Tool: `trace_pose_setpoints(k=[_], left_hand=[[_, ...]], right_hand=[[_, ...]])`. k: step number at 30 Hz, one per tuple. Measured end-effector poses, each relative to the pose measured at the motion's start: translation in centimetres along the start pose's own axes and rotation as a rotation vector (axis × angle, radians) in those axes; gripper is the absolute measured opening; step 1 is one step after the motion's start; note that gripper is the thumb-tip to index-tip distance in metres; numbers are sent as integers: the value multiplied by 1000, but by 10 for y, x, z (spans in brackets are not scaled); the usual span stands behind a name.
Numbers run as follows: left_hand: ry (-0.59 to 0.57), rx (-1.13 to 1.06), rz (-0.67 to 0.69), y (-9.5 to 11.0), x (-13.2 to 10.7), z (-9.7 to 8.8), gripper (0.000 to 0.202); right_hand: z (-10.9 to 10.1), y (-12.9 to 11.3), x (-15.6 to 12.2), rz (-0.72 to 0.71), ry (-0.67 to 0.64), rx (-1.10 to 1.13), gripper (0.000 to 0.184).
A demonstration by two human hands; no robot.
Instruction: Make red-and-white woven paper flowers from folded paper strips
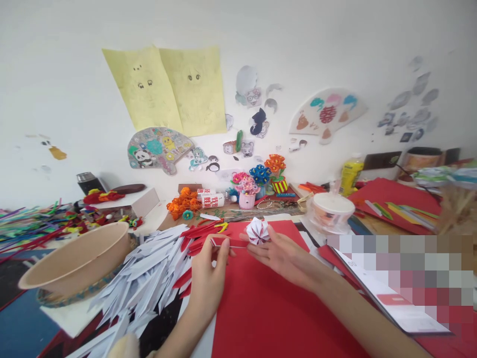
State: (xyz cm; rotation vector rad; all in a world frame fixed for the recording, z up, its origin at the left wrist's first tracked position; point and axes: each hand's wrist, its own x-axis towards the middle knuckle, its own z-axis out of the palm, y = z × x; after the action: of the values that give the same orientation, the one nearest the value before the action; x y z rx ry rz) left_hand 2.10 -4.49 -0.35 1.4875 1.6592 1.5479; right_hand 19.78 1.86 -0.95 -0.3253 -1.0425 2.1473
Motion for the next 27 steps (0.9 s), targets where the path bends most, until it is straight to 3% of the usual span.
trace_pose_setpoints(k=[5,10,18,27], left_hand=[[18,-147,-52,1,2,1,31],[-68,-322,-131,11,1,2,33],[-58,-324,-172,16,1,2,35],[-86,-374,-213,8,4,2,43]], right_hand=[[-3,-4,0,27,-13,10,45],[-7,-4,1,-7,68,-54,42],[-9,-4,1,-55,67,-55,31],[-13,-5,4,-58,83,13,27]])
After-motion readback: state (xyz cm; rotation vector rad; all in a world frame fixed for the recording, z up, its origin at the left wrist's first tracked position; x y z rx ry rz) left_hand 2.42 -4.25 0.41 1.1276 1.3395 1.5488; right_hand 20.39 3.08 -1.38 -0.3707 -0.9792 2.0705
